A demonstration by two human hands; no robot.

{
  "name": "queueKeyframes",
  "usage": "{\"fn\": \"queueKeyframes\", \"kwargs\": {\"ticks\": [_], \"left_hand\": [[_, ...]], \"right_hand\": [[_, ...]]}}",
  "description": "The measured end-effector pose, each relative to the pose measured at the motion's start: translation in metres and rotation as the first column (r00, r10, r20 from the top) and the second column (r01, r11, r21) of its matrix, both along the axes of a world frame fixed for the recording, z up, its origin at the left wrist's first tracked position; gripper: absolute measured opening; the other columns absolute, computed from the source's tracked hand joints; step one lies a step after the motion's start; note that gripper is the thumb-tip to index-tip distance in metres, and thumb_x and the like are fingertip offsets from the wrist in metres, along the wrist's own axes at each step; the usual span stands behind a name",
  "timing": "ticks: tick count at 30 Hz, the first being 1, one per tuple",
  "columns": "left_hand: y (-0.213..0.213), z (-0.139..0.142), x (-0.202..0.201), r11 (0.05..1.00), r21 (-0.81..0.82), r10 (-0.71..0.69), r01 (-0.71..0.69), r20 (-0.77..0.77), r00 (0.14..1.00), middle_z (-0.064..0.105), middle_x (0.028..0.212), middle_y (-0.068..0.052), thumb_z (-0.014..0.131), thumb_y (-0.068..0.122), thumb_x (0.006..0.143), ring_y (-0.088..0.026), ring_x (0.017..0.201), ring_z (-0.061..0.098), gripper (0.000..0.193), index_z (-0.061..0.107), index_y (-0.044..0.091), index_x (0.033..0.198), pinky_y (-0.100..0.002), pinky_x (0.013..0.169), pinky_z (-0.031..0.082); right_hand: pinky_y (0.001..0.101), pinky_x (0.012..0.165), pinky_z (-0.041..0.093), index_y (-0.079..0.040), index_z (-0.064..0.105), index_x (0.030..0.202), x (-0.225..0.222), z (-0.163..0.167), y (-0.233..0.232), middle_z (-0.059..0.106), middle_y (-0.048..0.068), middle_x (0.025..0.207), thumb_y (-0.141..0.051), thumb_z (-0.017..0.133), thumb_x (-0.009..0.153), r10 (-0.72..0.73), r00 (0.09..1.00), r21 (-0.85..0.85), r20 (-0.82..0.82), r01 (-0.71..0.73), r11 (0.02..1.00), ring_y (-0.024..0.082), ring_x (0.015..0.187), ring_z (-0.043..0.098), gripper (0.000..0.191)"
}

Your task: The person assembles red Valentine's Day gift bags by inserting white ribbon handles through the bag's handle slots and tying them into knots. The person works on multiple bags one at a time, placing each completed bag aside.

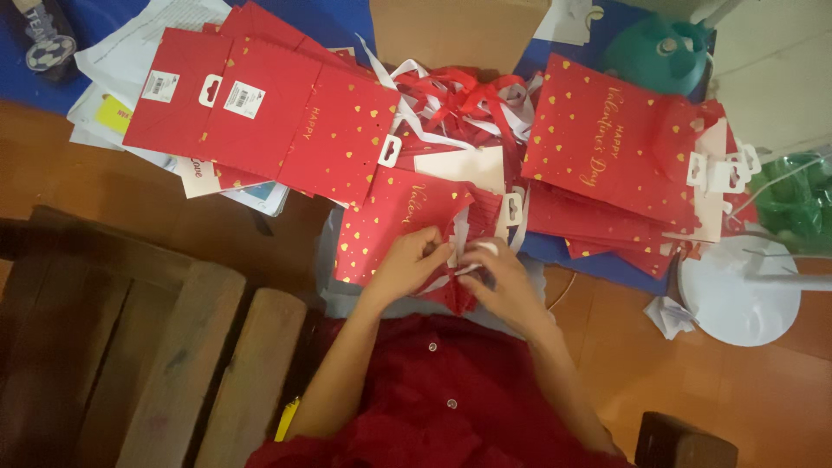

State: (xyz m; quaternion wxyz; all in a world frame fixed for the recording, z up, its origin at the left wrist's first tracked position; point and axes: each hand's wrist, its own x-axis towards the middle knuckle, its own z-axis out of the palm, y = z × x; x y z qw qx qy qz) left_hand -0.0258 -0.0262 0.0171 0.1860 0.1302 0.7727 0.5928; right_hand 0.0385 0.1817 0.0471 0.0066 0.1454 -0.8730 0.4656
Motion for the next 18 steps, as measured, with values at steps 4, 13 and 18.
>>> {"fn": "queueKeyframes", "kwargs": {"ticks": [4, 13, 18], "left_hand": [[0.000, 0.003, 0.000, 1.000, 0.013, -0.001, 0.001, -0.010, 1.000, 0.049, 0.058, -0.002, 0.067, 0.024, 0.096, -0.008, 0.054, 0.043, 0.032, 0.053, 0.002, 0.079, -0.031, 0.049, 0.037], [0.001, 0.012, 0.001, 0.980, 0.200, -0.032, -0.013, 0.221, 0.975, 0.067, 0.068, -0.006, 0.064, 0.020, 0.099, -0.008, 0.064, 0.066, 0.028, 0.053, 0.001, 0.082, -0.029, 0.057, 0.061], [0.000, 0.011, 0.000, 0.997, 0.080, -0.026, 0.017, 0.119, 0.993, 0.070, 0.067, -0.007, 0.066, 0.022, 0.098, -0.010, 0.063, 0.067, 0.029, 0.056, 0.001, 0.082, -0.029, 0.056, 0.055]], "right_hand": [[0.0403, 0.094, 0.048, -0.011, 0.068, 0.102, 0.000, -0.004, -0.006, 0.065, 0.010, 0.111, -0.014, 0.077, 0.085, -0.026, 0.999, 0.101, -0.031, 0.029, 0.994, 0.031, 0.108, 0.063, 0.019], [0.0379, 0.090, 0.049, -0.007, 0.064, 0.102, -0.001, -0.006, -0.001, 0.065, 0.008, 0.111, -0.013, 0.071, 0.087, -0.073, 0.993, -0.097, 0.097, 0.082, 0.992, 0.028, 0.105, 0.063, 0.018], [0.0437, 0.099, 0.039, -0.009, 0.066, 0.097, 0.000, -0.007, -0.012, 0.068, 0.011, 0.110, -0.014, 0.074, 0.084, -0.024, 0.999, 0.135, -0.039, 0.029, 0.990, 0.035, 0.115, 0.055, 0.017]]}}
